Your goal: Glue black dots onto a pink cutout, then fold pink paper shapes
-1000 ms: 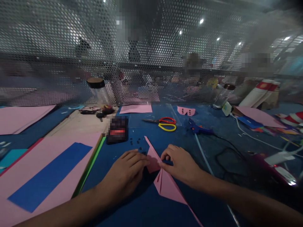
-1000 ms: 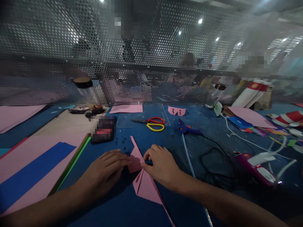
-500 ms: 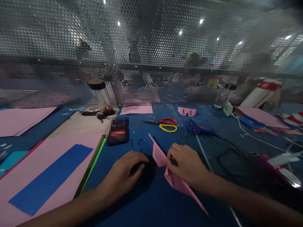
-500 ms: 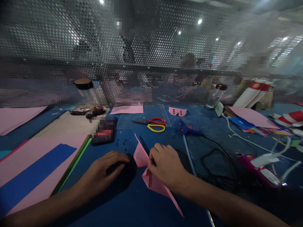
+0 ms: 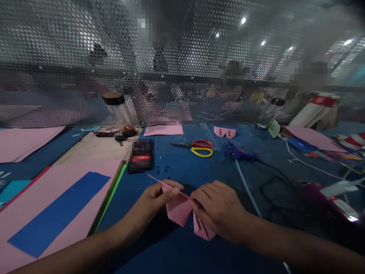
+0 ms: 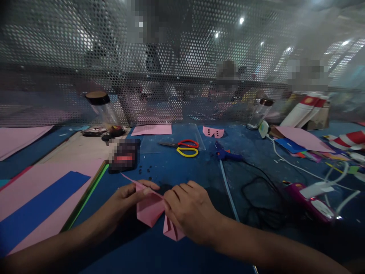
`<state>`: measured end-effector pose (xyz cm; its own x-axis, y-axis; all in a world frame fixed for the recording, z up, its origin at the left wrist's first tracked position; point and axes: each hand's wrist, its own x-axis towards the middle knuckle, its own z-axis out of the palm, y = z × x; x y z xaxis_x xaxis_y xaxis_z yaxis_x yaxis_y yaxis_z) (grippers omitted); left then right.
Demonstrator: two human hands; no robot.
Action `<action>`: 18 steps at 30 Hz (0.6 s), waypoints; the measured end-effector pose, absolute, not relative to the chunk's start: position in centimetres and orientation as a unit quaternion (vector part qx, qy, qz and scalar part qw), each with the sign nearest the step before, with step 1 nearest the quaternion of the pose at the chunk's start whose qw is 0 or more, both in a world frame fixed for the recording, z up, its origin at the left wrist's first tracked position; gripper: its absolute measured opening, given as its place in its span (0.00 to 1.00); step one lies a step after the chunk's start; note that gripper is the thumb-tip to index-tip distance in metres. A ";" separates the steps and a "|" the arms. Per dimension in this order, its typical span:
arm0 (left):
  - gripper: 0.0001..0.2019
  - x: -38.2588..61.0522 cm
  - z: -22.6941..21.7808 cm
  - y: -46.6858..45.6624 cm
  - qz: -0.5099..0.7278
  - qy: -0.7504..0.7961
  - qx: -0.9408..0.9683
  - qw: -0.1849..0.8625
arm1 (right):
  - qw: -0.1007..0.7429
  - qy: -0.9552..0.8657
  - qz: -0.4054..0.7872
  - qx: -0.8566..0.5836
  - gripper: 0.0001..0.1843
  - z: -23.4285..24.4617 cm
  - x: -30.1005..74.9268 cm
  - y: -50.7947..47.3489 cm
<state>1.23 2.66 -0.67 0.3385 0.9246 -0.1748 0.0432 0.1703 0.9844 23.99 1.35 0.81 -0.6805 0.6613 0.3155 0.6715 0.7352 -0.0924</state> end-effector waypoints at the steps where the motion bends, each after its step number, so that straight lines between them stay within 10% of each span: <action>1: 0.15 1.1 -0.8 2.8 0.359 0.459 0.536 0.611 | 0.173 -0.914 0.007 -0.367 0.13 0.8 23.9 1.4; 18: 0.14 0.3 -0.5 3.6 0.362 0.489 0.426 0.670 | 0.223 -0.744 0.444 -0.447 0.06 1.6 24.8 3.3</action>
<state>0.33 3.64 -0.53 0.2592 0.9014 -0.3467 -0.0690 0.3754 0.9243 24.79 3.34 1.56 -0.5018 0.8626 -0.0643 0.4670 0.2076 -0.8595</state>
